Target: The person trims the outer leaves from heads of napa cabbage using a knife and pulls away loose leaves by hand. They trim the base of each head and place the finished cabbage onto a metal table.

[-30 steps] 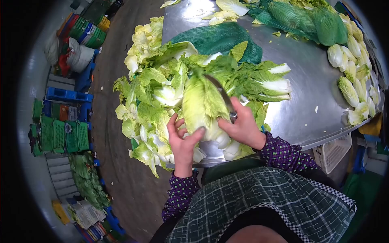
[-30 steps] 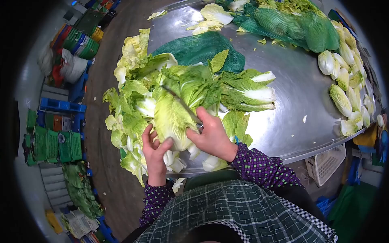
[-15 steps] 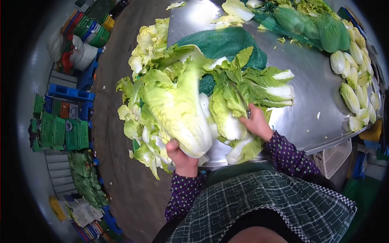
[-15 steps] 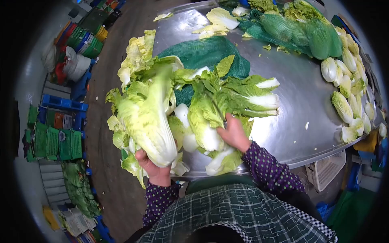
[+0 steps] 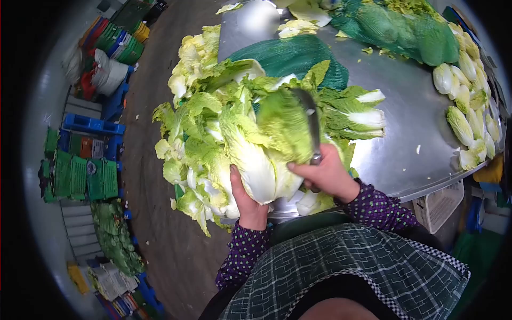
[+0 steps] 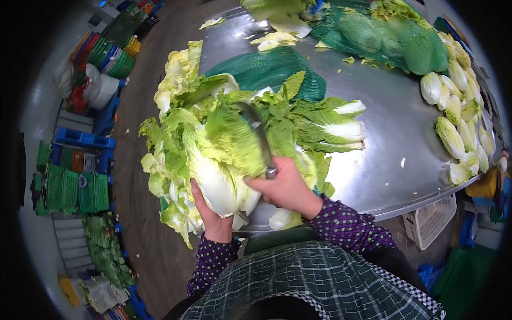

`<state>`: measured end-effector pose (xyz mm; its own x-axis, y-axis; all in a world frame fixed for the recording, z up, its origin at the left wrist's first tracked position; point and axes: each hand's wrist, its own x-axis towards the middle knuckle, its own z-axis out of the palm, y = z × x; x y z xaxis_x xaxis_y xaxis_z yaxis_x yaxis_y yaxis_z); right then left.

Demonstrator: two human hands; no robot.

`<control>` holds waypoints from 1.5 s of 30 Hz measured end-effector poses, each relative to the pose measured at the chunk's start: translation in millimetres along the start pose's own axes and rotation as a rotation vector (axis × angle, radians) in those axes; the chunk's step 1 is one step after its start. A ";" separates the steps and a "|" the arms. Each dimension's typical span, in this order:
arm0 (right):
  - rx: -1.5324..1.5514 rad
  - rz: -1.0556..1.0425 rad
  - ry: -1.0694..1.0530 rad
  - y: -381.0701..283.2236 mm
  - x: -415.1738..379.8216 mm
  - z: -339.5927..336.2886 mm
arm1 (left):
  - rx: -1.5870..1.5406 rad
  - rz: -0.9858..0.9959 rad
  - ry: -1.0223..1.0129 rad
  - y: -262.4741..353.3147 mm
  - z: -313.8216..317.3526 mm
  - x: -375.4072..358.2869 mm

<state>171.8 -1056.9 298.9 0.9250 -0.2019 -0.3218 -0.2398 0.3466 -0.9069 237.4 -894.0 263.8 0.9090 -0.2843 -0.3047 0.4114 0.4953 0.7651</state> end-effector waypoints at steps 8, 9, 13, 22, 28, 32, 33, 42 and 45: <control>-0.617 -0.401 0.089 -2.4 5.2 -18.1 | -0.504 -0.333 -0.471 2.7 -18.1 11.2; -0.548 -0.397 0.006 -19.9 1.3 -11.5 | -0.506 -0.359 -0.478 3.1 -8.2 6.4; -0.353 -0.302 -0.066 -18.1 3.8 4.1 | -0.292 -0.342 -0.487 -10.5 -6.3 -1.9; 0.110 0.060 -0.057 12.4 6.4 -19.6 | -0.140 0.017 -0.156 -19.9 -51.7 9.5; -0.813 -0.384 0.131 84.6 4.6 -79.2 | -0.137 -0.169 -0.240 7.8 -107.8 85.7; -0.190 -0.165 0.140 40.8 -20.1 -102.1 | 0.645 -0.056 -0.493 -48.9 26.6 27.6; 0.110 0.013 0.101 34.8 -29.9 -110.7 | 0.713 -0.114 -0.649 -60.1 55.5 16.0; -0.160 -0.351 1.454 -84.8 -161.7 -299.3 | 1.473 0.925 -0.992 -125.6 129.1 54.5; -0.875 -0.096 1.518 44.9 -145.8 -368.6 | 1.987 0.738 -0.997 -154.3 110.0 79.9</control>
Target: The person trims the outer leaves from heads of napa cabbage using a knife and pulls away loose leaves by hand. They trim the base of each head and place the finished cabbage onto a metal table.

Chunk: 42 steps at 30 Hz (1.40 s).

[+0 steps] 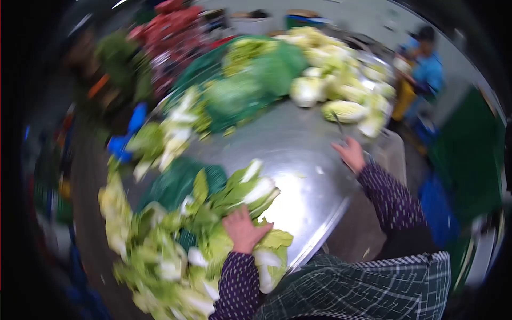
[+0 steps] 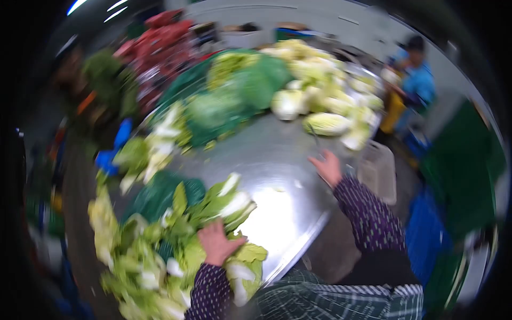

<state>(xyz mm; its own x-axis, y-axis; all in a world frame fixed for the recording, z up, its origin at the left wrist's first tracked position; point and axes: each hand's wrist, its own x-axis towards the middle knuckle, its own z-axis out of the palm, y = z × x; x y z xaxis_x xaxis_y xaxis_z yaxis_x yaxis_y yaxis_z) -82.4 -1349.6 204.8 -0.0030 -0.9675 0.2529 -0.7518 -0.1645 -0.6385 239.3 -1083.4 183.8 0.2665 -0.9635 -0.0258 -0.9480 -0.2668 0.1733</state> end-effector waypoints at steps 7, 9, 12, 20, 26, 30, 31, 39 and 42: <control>-0.263 -0.345 -0.250 -47.4 -33.3 89.2 | -0.044 -0.081 -0.089 1.3 6.9 -99.1; 0.095 -0.376 -0.444 -100.6 -15.8 150.1 | -0.086 -0.069 -0.121 -5.0 13.5 -117.9; 0.378 -0.208 -0.662 -192.4 -8.9 235.8 | -0.058 -0.099 -0.083 -19.3 18.9 -140.7; 0.518 -0.763 -1.049 -327.8 -166.2 388.5 | -0.321 -0.185 0.141 -34.3 45.0 -161.8; 0.183 -1.217 -1.070 -307.9 -269.9 374.5 | -0.398 -0.117 0.279 -28.2 59.7 -164.8; 0.657 -0.359 -1.249 -344.3 -253.6 345.8 | -0.269 -0.130 0.401 -61.3 50.6 -175.3; 0.667 -0.312 -1.227 -359.1 -249.5 334.8 | -0.267 -0.148 0.401 -67.9 50.1 -181.3; 0.877 -0.550 -1.190 -396.5 -306.5 388.5 | -0.138 -0.221 0.434 -131.4 51.4 -225.2; 0.776 -0.796 -1.103 -430.7 -379.2 359.7 | -0.052 -0.305 0.445 -170.8 39.2 -263.5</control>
<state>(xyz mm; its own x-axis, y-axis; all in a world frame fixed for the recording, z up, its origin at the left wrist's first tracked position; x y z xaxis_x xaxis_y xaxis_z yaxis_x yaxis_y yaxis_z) 479.7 -981.0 122.5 0.9417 -0.1872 0.2797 0.1864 -0.4017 -0.8966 324.1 -784.8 122.4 0.5869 -0.7371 0.3350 -0.8092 -0.5206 0.2722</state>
